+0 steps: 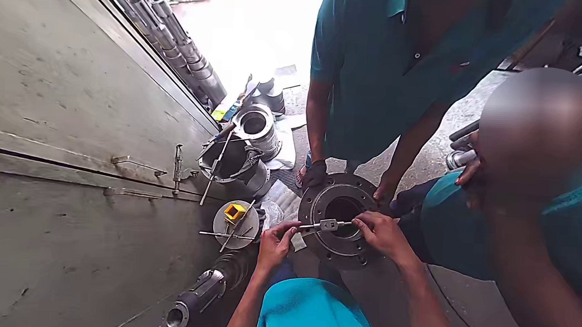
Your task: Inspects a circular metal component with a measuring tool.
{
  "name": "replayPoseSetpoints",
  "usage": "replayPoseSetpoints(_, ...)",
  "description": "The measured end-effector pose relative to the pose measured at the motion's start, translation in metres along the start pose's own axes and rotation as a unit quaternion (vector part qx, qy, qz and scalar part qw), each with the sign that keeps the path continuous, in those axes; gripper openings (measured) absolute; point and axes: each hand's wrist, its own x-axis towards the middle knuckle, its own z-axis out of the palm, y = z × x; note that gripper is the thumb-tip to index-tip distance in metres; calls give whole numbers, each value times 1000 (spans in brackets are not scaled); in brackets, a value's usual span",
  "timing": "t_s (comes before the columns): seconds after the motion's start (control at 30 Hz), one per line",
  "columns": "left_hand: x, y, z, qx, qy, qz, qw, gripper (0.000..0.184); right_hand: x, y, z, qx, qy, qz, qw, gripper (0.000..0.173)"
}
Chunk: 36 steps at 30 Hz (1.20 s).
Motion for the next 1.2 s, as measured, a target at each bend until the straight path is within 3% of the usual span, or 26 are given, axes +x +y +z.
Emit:
replayPoseSetpoints(0.07, 11, -1, 12, -60, 43, -10, 997, 19, -17, -8, 10, -4, 17, 17, 1000, 46)
replayPoseSetpoints(0.13, 33, 4, 17, -98, 31, -29, 994, 20, -39, -28, 24, -32, 50, 44, 997, 49)
replayPoseSetpoints(0.27, 96, 26, 30, -24, -84, -81, 993, 24, -72, -83, 57, -57, 25, 75, 995, 44)
replayPoseSetpoints(0.33, 111, 29, 30, 10, -129, -87, 988, 23, -73, -82, 55, -18, -21, 78, 997, 43)
replayPoseSetpoints(0.47, 83, 24, -1, 48, -106, -80, 990, 20, -52, -37, 16, 27, -90, 80, 992, 37)
replayPoseSetpoints(0.57, 33, 12, -8, 83, -48, -61, 994, 21, -22, -10, -2, 9, -44, 74, 996, 35)
replayPoseSetpoints(0.7, -25, 9, 15, 41, 34, -64, 996, 20, 28, -2, -15, 26, -34, 8, 999, 17)
replayPoseSetpoints(0.77, -25, 12, 18, 23, 50, -76, 996, 18, 33, -4, -23, 12, -67, 3, 998, 16)
replayPoseSetpoints(0.87, 6, 13, 15, -42, 54, -98, 993, 18, 9, -13, -28, -3, -155, 48, 987, 28)
replayPoseSetpoints(0.97, 64, 33, 20, -33, -45, -126, 990, 24, -27, -40, -7, 125, -266, 96, 951, 35)
replayPoseSetpoints(1.03, 111, 45, 37, 72, -158, -81, 981, 24, -39, -65, 27, 290, -312, 120, 897, 39)
replayPoseSetpoints(1.13, 151, 69, 73, 240, -341, -3, 909, 20, -32, -108, 81, 494, -239, 168, 819, 39)
replayPoseSetpoints(1.2, 145, 76, 100, 297, -432, 31, 851, 17, -16, -146, 104, 547, -109, 215, 802, 28)
